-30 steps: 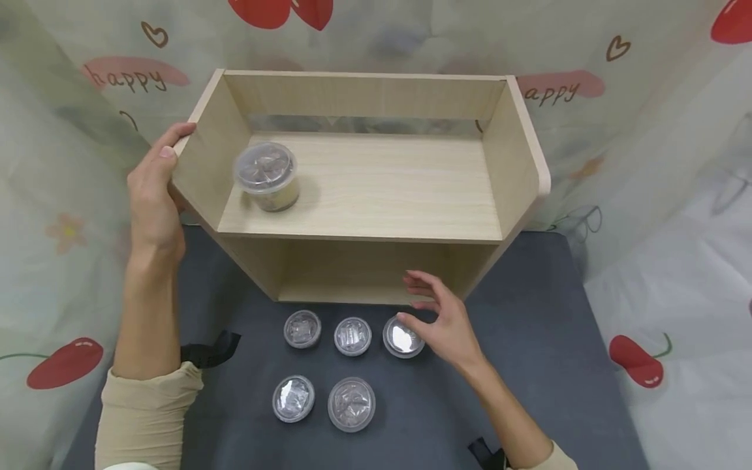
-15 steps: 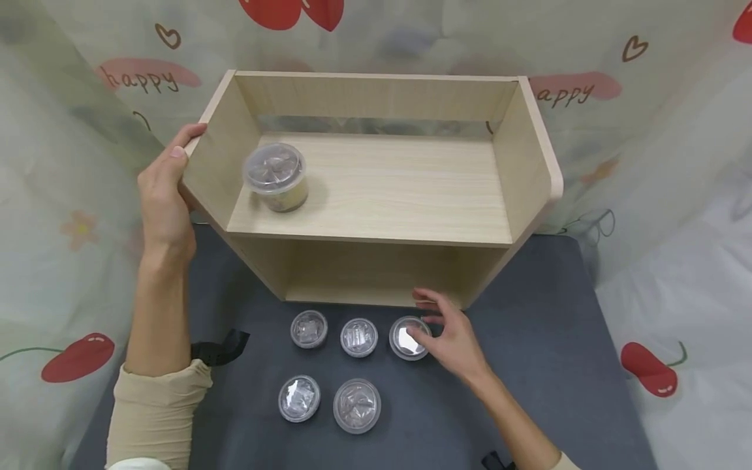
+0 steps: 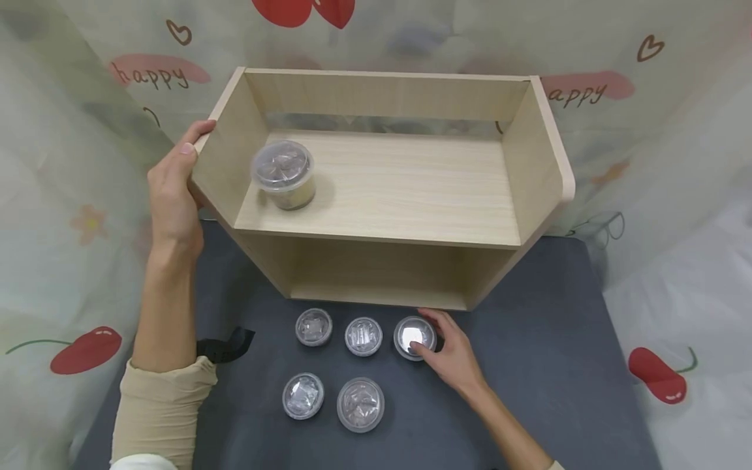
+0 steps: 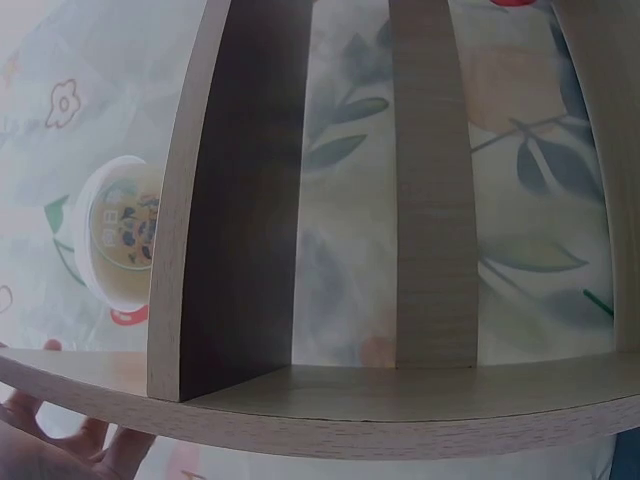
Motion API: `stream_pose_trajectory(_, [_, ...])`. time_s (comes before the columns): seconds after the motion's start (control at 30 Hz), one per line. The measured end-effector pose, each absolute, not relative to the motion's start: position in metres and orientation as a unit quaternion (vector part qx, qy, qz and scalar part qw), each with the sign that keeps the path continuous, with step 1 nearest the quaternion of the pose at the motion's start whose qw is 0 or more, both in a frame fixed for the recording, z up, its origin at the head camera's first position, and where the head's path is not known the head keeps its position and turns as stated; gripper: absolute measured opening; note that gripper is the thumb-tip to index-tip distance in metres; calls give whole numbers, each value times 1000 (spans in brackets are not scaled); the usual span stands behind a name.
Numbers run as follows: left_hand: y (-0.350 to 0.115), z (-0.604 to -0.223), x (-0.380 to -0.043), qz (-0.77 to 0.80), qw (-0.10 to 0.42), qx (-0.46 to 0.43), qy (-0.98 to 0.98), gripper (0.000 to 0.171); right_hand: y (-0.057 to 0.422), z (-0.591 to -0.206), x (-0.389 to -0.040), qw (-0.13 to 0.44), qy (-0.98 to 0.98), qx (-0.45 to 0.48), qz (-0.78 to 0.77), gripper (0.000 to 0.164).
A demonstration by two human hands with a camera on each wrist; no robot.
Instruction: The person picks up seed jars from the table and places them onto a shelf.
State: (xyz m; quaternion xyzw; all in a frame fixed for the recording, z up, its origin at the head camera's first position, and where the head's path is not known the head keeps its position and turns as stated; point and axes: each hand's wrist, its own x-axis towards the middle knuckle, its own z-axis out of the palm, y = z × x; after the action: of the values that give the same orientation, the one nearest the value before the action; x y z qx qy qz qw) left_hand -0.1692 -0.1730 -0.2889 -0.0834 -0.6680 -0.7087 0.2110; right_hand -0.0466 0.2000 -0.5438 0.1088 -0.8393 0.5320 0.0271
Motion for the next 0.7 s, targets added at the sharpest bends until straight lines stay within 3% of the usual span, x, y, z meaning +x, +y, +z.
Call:
stream_pose_trajectory(0.2, [-174,-290,-170,-702,211,-85,-674,36,202,-551,-46,28,-838,114,533,68])
stream_pose_trajectory(0.47, [-174,-289,-170,-707,211,-80,-671,36,202,-555,-44,-14,-850,148,505,82])
stream_pose_trajectory(0.7, [-174,-289,-170,-698,213,-79,-679,36,201,-532,-44,-49,-822,210,527,88])
